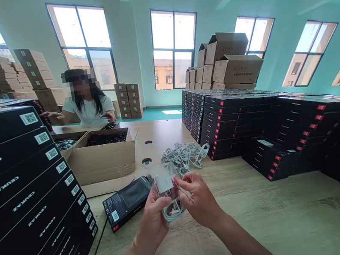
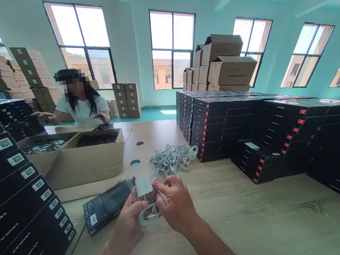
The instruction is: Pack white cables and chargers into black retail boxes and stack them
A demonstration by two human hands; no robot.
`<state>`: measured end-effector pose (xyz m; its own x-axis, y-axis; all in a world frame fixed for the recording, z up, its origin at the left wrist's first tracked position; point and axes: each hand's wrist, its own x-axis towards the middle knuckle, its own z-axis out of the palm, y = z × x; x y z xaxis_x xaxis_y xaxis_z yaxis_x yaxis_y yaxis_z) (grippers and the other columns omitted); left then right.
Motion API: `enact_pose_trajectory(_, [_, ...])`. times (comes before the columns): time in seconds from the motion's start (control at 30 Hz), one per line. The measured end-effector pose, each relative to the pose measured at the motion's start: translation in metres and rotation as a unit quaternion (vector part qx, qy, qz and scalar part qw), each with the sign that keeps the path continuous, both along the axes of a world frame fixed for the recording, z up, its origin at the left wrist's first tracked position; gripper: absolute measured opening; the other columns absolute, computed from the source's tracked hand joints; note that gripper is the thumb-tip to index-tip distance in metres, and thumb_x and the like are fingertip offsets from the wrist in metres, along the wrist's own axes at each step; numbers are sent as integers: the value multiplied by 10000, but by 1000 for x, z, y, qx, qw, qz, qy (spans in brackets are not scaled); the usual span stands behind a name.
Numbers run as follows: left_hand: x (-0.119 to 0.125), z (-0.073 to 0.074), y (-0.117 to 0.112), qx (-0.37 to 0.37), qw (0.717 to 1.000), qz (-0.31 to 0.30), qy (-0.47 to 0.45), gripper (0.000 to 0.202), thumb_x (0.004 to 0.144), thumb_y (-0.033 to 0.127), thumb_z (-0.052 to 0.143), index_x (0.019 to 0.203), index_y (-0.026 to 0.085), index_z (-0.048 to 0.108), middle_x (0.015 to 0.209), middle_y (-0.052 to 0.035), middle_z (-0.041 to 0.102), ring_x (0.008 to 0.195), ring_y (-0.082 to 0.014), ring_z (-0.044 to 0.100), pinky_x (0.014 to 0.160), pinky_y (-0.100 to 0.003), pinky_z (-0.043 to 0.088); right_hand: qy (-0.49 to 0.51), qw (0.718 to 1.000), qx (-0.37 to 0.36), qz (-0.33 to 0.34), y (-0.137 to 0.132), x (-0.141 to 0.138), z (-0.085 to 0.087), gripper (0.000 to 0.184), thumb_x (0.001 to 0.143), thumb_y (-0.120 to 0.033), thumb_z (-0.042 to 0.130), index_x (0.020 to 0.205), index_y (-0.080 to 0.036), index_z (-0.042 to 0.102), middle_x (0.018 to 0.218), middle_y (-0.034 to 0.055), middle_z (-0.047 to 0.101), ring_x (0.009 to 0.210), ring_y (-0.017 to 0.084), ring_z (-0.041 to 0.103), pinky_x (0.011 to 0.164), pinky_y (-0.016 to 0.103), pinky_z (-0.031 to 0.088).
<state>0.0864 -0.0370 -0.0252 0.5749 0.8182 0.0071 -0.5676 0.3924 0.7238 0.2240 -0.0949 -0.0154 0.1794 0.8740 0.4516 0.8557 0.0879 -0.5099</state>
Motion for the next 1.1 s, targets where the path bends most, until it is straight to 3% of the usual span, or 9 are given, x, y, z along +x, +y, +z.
enact_pose_trajectory(0.13, [-3, 2, -2, -28, 999, -9, -27, 629, 589, 58, 733, 1188, 224, 639, 1050, -49, 769, 790, -189, 714, 657, -251, 541, 108, 989, 18, 95, 2, 14, -24, 681, 824, -136, 597, 1481, -303, 525, 1392, 91, 539, 1317, 275, 480, 1140, 455, 394])
enact_pose_trajectory(0.23, [-3, 3, -4, -50, 999, -15, -14, 702, 595, 18, 688, 1261, 225, 611, 1010, -47, 777, 761, -179, 716, 624, -236, 536, 140, 985, 21, 100, 5, 13, -37, 752, 790, -103, 563, 1512, -298, 480, 1464, 83, 512, 1382, 273, 442, 1171, 464, 363])
enact_pose_trajectory(0.33, [-6, 4, -1, -74, 997, -6, -5, 746, 592, 9, 651, 1306, 216, 587, 930, -45, 783, 706, -176, 712, 599, -240, 542, 162, 980, 13, 113, 8, 9, -38, 782, 786, -106, 557, 1531, -315, 443, 1495, 57, 521, 1418, 261, 425, 1186, 451, 351])
enact_pose_trajectory(0.53, [-10, 0, 6, -63, 998, -16, -15, 693, 594, 36, 679, 1267, 187, 609, 917, -70, 790, 751, -213, 733, 663, -294, 581, 223, 964, 5, 142, 12, 12, -29, 503, 956, -216, 440, 1430, -306, 581, 1479, 32, 579, 1413, 234, 469, 1195, 454, 350])
enact_pose_trajectory(0.83, [-7, 2, 2, -33, 999, -31, -13, 533, 605, 48, 699, 1115, 197, 665, 948, -53, 793, 801, -219, 737, 689, -290, 566, 184, 973, 70, 117, 9, 10, -34, 460, 1001, -239, 437, 1437, -300, 573, 1387, 52, 659, 1282, 211, 598, 1102, 391, 467])
enact_pose_trajectory(0.97, [-6, 0, 1, -26, 999, -35, -14, 560, 605, 45, 693, 1143, 199, 668, 970, -57, 794, 846, -230, 740, 696, -279, 555, 165, 978, 70, 104, 9, 10, -36, 420, 1027, -293, 465, 1431, -305, 579, 1386, 56, 661, 1311, 217, 583, 1118, 401, 454])
enact_pose_trajectory(1.1, [-5, 0, 1, -24, 999, -34, -26, 647, 615, 33, 687, 1234, 219, 650, 975, -43, 796, 772, -194, 731, 687, -267, 554, 148, 980, 104, 87, 14, 4, -37, 423, 1033, -280, 453, 1437, -307, 573, 1413, 63, 634, 1320, 210, 573, 1122, 385, 447])
